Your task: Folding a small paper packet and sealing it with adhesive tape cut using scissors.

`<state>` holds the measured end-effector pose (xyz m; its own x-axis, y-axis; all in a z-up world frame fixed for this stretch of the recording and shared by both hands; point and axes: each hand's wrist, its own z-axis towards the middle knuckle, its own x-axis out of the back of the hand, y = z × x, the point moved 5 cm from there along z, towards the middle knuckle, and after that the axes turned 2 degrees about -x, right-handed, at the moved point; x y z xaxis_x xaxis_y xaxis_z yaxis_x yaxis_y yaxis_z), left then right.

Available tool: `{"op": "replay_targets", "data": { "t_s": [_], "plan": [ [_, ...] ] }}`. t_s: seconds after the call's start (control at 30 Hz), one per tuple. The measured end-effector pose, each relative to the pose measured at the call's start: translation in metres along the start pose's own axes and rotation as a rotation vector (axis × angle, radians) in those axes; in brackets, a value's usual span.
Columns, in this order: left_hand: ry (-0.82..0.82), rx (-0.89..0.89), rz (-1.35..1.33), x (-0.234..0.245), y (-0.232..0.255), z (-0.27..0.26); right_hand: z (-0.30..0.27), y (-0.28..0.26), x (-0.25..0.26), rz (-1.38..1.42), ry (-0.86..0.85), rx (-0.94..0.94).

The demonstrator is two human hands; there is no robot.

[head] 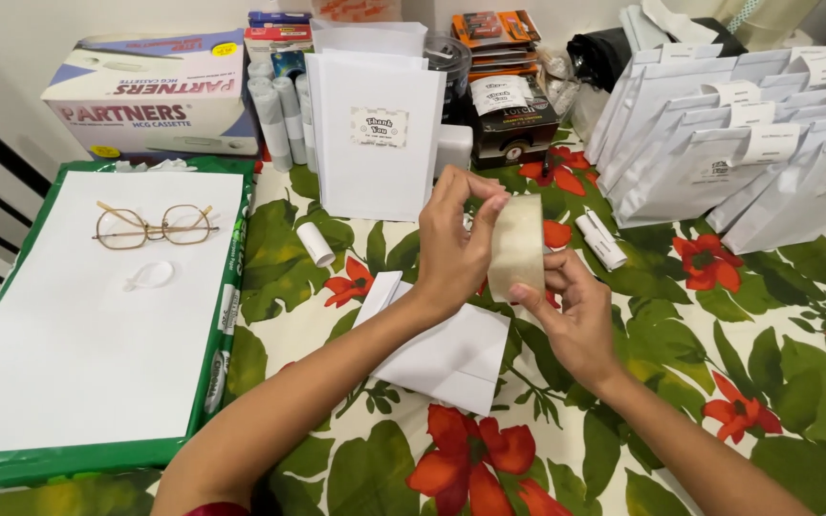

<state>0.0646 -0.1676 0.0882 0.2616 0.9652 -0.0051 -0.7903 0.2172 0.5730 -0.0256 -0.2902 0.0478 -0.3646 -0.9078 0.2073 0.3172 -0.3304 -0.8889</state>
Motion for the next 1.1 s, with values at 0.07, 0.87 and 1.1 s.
{"op": "replay_targets", "data": {
  "t_s": [0.07,0.87,1.1],
  "plan": [
    [-0.008,-0.064,0.031,-0.002,0.012,0.001,0.008,0.012,0.008,0.081,0.035,-0.065],
    [-0.167,0.151,-0.011,-0.030,-0.014,0.030,0.015,0.063,0.007,0.233,0.079,-0.447],
    [-0.173,0.074,-0.074,-0.031,-0.026,0.030,0.017,0.066,0.003,0.260,0.052,-0.474]
  ]
}}
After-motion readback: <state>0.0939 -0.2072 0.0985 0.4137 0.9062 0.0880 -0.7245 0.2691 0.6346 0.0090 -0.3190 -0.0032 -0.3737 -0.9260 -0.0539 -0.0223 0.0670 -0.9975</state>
